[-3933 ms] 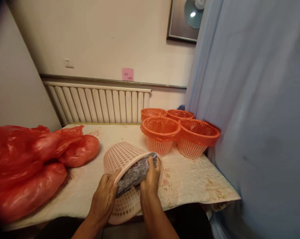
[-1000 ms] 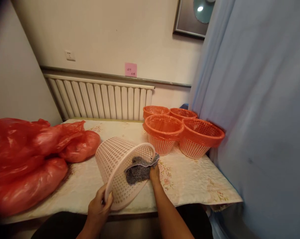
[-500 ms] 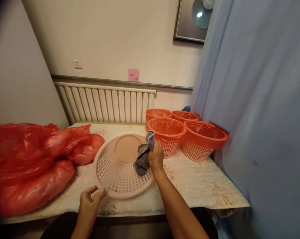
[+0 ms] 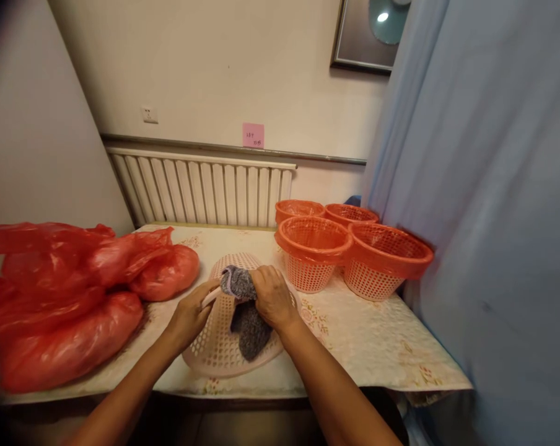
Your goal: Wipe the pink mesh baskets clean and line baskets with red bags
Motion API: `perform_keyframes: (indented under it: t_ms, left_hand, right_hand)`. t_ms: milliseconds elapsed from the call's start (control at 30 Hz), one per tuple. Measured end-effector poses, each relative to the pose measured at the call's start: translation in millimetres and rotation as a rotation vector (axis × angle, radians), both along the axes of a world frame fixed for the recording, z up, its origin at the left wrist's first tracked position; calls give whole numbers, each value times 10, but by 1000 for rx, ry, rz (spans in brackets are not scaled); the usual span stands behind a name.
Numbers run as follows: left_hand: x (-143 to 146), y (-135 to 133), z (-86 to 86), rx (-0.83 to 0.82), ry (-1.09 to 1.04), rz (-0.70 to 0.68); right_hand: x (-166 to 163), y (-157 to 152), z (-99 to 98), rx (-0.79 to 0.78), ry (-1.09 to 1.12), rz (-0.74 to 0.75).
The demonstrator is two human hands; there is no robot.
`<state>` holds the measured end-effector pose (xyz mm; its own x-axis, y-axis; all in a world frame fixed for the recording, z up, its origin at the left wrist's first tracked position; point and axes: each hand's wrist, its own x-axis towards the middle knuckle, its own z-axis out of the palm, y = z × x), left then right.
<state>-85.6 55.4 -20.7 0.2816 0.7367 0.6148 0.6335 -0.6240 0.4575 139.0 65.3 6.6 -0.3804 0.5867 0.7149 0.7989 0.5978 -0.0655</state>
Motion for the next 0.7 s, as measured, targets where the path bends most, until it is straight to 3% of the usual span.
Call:
perform_keyframes:
  t_ms: [300, 700]
  left_hand:
    - [-1, 82, -124, -45, -58, -78]
    - [25, 44, -144, -24, -66, -57]
  right_hand:
    - [299, 111, -385, -36, 307, -12]
    - [471, 41, -1187, -84, 753, -375]
